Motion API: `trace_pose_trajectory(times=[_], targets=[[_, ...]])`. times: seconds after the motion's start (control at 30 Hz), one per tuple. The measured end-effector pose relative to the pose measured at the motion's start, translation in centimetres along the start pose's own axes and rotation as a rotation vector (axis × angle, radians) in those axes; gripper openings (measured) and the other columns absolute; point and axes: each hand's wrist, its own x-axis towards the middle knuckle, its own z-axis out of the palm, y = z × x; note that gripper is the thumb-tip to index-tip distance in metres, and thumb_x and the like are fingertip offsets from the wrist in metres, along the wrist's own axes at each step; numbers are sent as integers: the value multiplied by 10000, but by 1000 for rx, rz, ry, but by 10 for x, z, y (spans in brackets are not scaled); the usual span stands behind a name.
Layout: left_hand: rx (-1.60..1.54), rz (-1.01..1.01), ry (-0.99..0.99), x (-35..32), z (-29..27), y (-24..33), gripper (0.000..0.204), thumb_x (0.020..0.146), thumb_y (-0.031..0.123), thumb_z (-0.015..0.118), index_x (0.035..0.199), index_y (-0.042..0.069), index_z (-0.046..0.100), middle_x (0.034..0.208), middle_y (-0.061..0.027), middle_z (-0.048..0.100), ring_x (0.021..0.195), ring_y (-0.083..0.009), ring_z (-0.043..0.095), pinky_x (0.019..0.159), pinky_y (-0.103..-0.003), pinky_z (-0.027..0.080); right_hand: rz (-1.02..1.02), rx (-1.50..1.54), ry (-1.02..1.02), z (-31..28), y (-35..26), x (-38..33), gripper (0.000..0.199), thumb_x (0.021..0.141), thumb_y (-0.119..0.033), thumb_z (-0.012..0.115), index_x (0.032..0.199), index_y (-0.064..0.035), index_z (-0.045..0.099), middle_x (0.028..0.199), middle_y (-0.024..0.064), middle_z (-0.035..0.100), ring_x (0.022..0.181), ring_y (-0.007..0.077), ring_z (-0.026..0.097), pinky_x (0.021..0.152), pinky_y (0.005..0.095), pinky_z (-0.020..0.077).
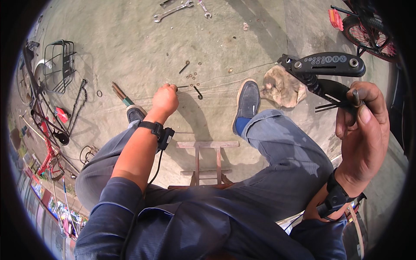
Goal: The person assembles a bicycle gear shifter by hand, threading a spring, washers, and a cable onto a rod and securing them into the shifter body. The person handles small metal parts and the shifter casing, aligning and compressing components to complete the assembly.
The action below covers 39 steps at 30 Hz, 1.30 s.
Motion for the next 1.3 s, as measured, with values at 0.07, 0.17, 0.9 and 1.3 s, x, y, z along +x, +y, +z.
trace_pose_trajectory(times=[0.07, 0.17, 0.9, 1.3], targets=[[13, 6, 6, 5, 3, 0, 183, 857, 82, 577, 1014, 48, 664, 1099, -181, 647, 1023, -382, 635, 874, -468, 533, 1, -3, 32, 3, 1, 3, 378, 840, -224, 655, 1104, 44, 619, 983, 106, 627, 598, 130, 553, 517, 233, 420], [34, 35, 35, 12, 5, 1, 163, 852, 78, 561, 980, 50, 658, 1073, -180, 648, 1011, -380, 638, 864, -465, 536, 5, -4, 24, 6, 1, 9, 370, 839, -218, 657, 1097, 45, 621, 990, 107, 627, 603, 129, 559, 515, 232, 417], [287, 254, 36, 60, -11, 36, 212, 849, 50, 582, 1054, 88, 619, 1055, -129, 627, 1028, -298, 625, 860, -374, 543, 293, 23, 9, 41, -12, 42, 349, 928, -228, 583, 1063, 93, 609, 811, 143, 633, 556, 194, 591, 492, 279, 457], [381, 319, 37, 68, -1, 23, 115, 869, 100, 571, 970, 100, 624, 1000, -100, 622, 998, -273, 633, 815, -384, 551, 363, 73, -74, 45, -12, 55, 329, 922, -230, 603, 1076, 58, 643, 798, 123, 661, 610, 207, 653, 512, 258, 474]])
